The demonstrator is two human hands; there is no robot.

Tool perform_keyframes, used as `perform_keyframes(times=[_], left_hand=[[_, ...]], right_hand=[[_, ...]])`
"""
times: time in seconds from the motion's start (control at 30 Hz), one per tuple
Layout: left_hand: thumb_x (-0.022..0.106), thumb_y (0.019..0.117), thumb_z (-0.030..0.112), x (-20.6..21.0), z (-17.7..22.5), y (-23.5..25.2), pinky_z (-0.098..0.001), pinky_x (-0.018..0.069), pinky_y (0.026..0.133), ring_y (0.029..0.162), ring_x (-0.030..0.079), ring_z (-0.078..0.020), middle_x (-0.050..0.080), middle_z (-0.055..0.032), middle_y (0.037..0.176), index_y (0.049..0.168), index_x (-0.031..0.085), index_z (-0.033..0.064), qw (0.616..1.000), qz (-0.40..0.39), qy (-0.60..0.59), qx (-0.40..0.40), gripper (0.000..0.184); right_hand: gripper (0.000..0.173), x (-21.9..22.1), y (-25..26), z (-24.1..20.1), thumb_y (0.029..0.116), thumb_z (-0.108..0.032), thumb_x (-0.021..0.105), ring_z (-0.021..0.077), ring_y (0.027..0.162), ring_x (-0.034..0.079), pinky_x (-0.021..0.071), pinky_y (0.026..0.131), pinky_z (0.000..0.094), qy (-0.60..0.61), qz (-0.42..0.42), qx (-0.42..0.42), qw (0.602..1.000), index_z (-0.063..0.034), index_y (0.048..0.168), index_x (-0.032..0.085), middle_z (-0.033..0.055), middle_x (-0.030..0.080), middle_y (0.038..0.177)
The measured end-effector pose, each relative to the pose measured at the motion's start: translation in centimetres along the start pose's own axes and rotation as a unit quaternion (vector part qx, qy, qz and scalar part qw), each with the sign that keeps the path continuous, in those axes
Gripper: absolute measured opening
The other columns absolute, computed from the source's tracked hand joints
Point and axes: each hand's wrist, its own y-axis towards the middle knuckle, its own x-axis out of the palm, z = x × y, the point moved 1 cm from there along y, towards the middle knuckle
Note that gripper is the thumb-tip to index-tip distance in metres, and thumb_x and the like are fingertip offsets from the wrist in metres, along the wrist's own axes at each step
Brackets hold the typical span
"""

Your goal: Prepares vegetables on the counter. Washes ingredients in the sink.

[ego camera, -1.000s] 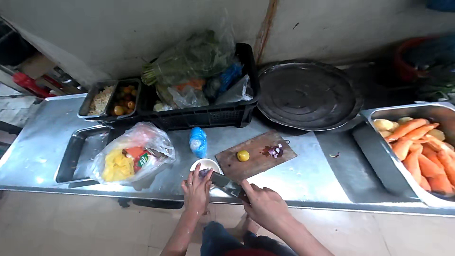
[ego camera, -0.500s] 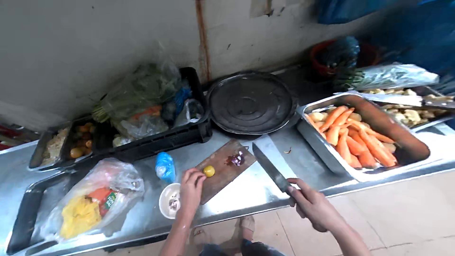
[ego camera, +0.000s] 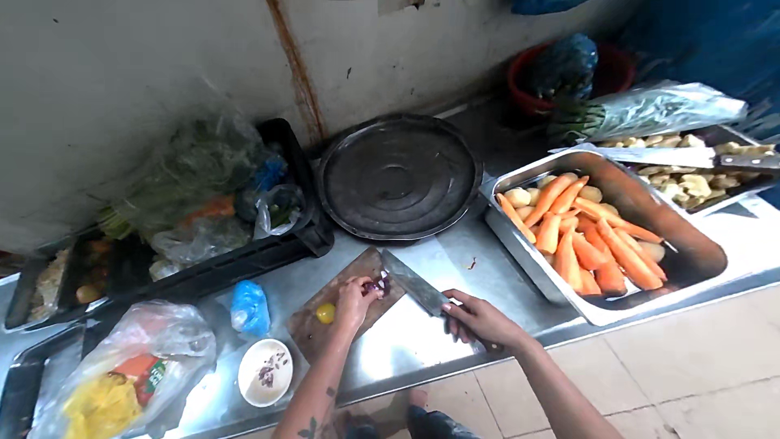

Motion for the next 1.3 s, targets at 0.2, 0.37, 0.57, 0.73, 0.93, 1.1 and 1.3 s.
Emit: perform_keyframes(times=[0.2,0.37,0.57,0.73,0.93,1.1,1.3], left_hand=[[0.086,0.0793,0.003,1.1,0.0,-0.5,-0.0513,0.0558,0.093,0.11,0.065,-0.0361,0.06,-0.0216,0.133,0.135,0.055,0.0025,1.0,0.02,0.004,0.011,0.063],[0.082,0.0835,0.002,1.3,0.1,-0.7,-0.048,0.0561,0.095,0.108,0.067,-0.0339,0.062,-0.0218,0.127,0.13,0.057,0.0018,1.0,0.026,-0.007,-0.007,0.053],[0.079,0.0846,-0.002,1.1,-0.3,-0.9,-0.0468,0.0567,0.094,0.106,0.068,-0.0317,0.063,-0.0215,0.124,0.125,0.059,0.0006,0.997,0.041,-0.06,-0.018,0.045],[0.076,0.0855,-0.006,0.4,-0.7,-2.4,-0.0434,0.0585,0.091,0.104,0.069,-0.0284,0.063,-0.0194,0.125,0.118,0.065,0.0008,0.993,0.061,-0.102,-0.003,0.035],[0.077,0.0868,-0.002,-4.7,-1.7,-8.9,-0.0399,0.0614,0.088,0.103,0.07,-0.0231,0.062,-0.0148,0.13,0.118,0.066,0.0039,0.982,0.137,-0.122,0.043,0.034],[0.078,0.0872,0.002,-8.9,-9.4,-16.2,-0.0389,0.0615,0.09,0.105,0.07,-0.0215,0.063,-0.0154,0.128,0.118,0.068,0.0021,0.966,0.238,-0.102,0.001,0.033],[0.061,0.0998,0.008,-8.6,-17.5,-20.7,-0.0447,0.0501,0.107,0.127,0.059,-0.0283,0.057,-0.0161,0.142,0.138,0.061,0.0075,0.975,0.215,0.013,-0.059,0.039]], right_hand=[[0.037,0.8,1.7,0.5,0.1103,-0.034,0.045,0.0131,0.057,0.066,0.0575,0.057,0.0298,-0.019,-0.063,-0.002,0.998,-0.0154,0.142,0.052,0.0058,0.071,0.076],[0.038,2.5,1.8,0.5,0.1103,-0.034,0.045,0.0124,0.056,0.065,0.0571,0.057,0.0296,-0.027,-0.06,-0.02,0.998,-0.0146,0.142,0.052,0.0048,0.07,0.075],[0.038,4.9,1.6,0.2,0.1107,-0.035,0.042,0.0151,0.058,0.067,0.0589,0.06,0.0323,-0.025,-0.064,-0.03,0.997,-0.0155,0.143,0.05,0.0057,0.07,0.076],[0.04,8.1,0.7,0.4,0.1107,-0.035,0.04,0.0148,0.057,0.065,0.0582,0.059,0.0332,0.005,-0.03,-0.032,0.999,-0.0139,0.142,0.05,0.0044,0.069,0.077],[0.043,11.9,-2.7,-4.5,0.1094,-0.037,0.042,0.0117,0.057,0.065,0.0589,0.057,0.0312,-0.059,-0.028,-0.089,0.994,-0.0132,0.144,0.049,0.0007,0.068,0.077],[0.046,19.5,-2.5,-9.9,0.1098,-0.043,0.042,0.0195,0.066,0.068,0.0599,0.066,0.04,-0.168,-0.114,-0.116,0.972,-0.0157,0.147,0.049,0.008,0.068,0.085],[0.045,27.0,-2.3,-12.5,0.1107,-0.036,0.035,0.0263,0.077,0.07,0.0581,0.076,0.0466,-0.233,-0.155,-0.03,0.96,-0.017,0.151,0.041,0.012,0.069,0.094]])
